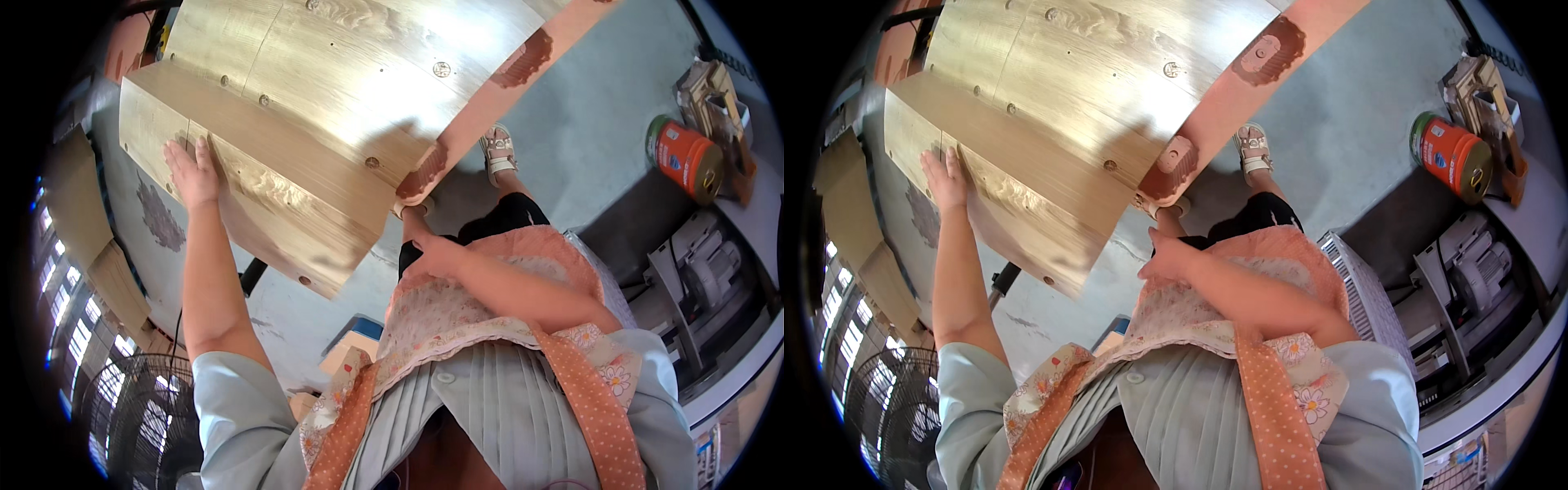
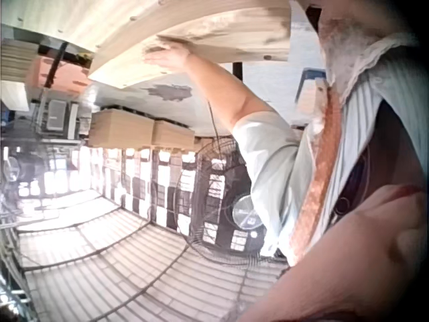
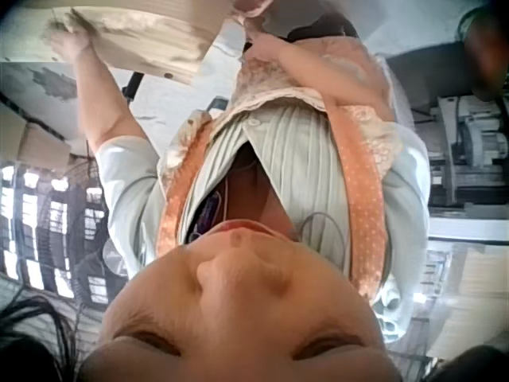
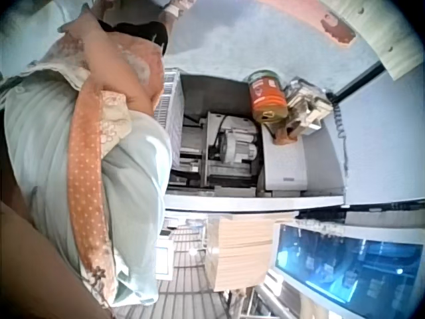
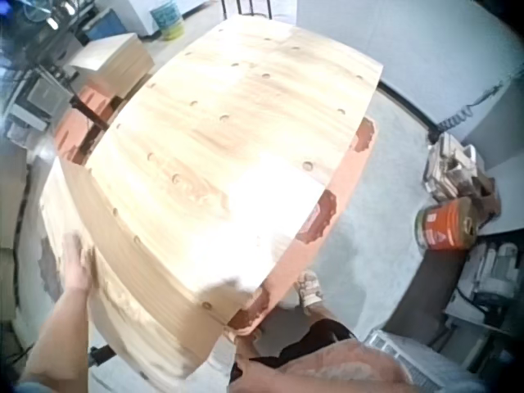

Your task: The person handles wood boards one at a time from a stack, places them on a table, andその後, takes one board to a wooden assembly where they insert it by hand.

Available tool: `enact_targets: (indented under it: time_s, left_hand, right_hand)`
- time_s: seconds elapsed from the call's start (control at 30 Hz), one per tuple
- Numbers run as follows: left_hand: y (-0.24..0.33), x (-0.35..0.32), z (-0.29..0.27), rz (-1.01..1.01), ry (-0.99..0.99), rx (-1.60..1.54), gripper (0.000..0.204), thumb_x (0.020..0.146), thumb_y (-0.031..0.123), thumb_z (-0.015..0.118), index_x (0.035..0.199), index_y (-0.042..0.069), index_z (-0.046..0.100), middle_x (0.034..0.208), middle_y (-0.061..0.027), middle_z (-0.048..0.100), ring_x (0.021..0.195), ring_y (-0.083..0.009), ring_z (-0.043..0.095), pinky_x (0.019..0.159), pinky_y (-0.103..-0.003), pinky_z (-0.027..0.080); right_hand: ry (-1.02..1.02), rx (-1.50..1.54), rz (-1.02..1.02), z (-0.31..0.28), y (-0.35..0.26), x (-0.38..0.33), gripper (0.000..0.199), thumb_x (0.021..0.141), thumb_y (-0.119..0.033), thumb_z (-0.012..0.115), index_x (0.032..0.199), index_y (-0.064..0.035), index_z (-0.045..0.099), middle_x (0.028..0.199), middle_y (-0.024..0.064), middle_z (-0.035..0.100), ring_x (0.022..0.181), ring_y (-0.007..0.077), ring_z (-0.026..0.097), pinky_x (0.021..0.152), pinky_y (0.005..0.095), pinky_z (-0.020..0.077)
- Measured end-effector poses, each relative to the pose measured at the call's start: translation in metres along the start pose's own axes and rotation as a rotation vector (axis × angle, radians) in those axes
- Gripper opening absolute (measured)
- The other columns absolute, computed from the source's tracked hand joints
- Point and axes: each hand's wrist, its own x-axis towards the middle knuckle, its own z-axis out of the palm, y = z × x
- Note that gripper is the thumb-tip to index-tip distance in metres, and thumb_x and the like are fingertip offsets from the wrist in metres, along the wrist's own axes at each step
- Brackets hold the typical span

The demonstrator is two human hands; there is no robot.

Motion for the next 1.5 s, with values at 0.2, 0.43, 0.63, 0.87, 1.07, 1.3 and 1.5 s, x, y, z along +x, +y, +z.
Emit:
enact_targets:
  time_s: [0.2, 0.43, 0.63, 0.87, 1.07, 1.3, 1.5]
  left_hand:
    - [0.010, -0.109, -0.009, 0.004, -0.065, -0.194, 0.069, 0.093, 0.041, 0.042, 0.140, -0.004, 0.018, 0.146, -0.0239, 0.014, 0.136, -0.0368, 0.013, 0.111, -0.045, 0.011]
    - [0.068, -0.142, 0.002, -0.060, -0.085, -0.130, 0.067, 0.094, 0.042, 0.036, 0.141, -0.001, 0.017, 0.147, -0.0219, 0.016, 0.136, -0.0369, 0.014, 0.109, -0.050, 0.013]
    - [0.075, -0.129, 0.001, 0.050, -0.036, -0.156, 0.066, 0.094, 0.041, 0.036, 0.140, -0.002, 0.019, 0.146, -0.0221, 0.018, 0.135, -0.0385, 0.015, 0.108, -0.051, 0.014]
    - [0.078, -0.135, -0.004, -0.011, -0.053, -0.090, 0.065, 0.094, 0.039, 0.036, 0.138, -0.006, 0.021, 0.144, -0.0243, 0.020, 0.135, -0.0371, 0.017, 0.108, -0.050, 0.015]
    - [0.076, -0.132, 0.000, 0.018, -0.056, -0.084, 0.066, 0.094, 0.040, 0.035, 0.138, -0.006, 0.020, 0.145, -0.0241, 0.019, 0.135, -0.0371, 0.017, 0.107, -0.050, 0.016]
    - [0.074, -0.141, -0.010, -0.028, -0.102, -0.087, 0.066, 0.094, 0.039, 0.035, 0.139, -0.006, 0.018, 0.145, -0.0251, 0.018, 0.134, -0.0380, 0.017, 0.108, -0.048, 0.015]
    - [0.077, -0.135, -0.002, -0.025, -0.091, -0.110, 0.066, 0.094, 0.040, 0.034, 0.140, -0.004, 0.017, 0.145, -0.0237, 0.017, 0.136, -0.0364, 0.015, 0.109, -0.049, 0.013]
  right_hand:
    - [-0.050, -0.403, 0.069, -0.014, -0.008, 0.032, 0.048, 0.072, -0.012, 0.061, 0.114, 0.0051, 0.045, 0.102, 0.0246, 0.057, 0.096, 0.0351, 0.057, 0.080, 0.0402, 0.0458]
    - [0.178, -0.402, -0.025, 0.015, 0.021, 0.079, 0.026, 0.078, -0.005, 0.052, 0.103, 0.0012, 0.052, 0.085, 0.0200, 0.062, 0.085, 0.0327, 0.061, 0.074, 0.0423, 0.0483]
    - [0.019, -0.175, -0.157, 0.037, 0.062, 0.145, 0.024, 0.079, -0.008, 0.055, 0.101, 0.0015, 0.053, 0.077, 0.0136, 0.063, 0.063, 0.0238, 0.061, 0.055, 0.0371, 0.0510]
    - [0.033, -0.248, 0.112, 0.013, -0.012, 0.096, 0.023, 0.080, 0.002, 0.047, 0.102, 0.0042, 0.055, 0.072, 0.0160, 0.064, 0.053, 0.0220, 0.063, 0.041, 0.0348, 0.0514]
    - [0.040, -0.127, 0.225, 0.005, -0.017, 0.113, 0.027, 0.081, 0.002, 0.045, 0.105, 0.0002, 0.057, 0.071, 0.0155, 0.063, 0.054, 0.0235, 0.063, 0.042, 0.0369, 0.0517]
    - [0.038, -0.196, 0.069, 0.007, -0.038, 0.082, 0.033, 0.080, 0.008, 0.039, 0.107, 0.0031, 0.057, 0.077, 0.0186, 0.063, 0.053, 0.0259, 0.062, 0.038, 0.0378, 0.0494]
    - [0.132, -0.147, 0.066, -0.020, -0.033, 0.070, 0.038, 0.080, 0.005, 0.039, 0.115, 0.0017, 0.053, 0.085, 0.0160, 0.064, 0.054, 0.0260, 0.062, 0.039, 0.0359, 0.0491]
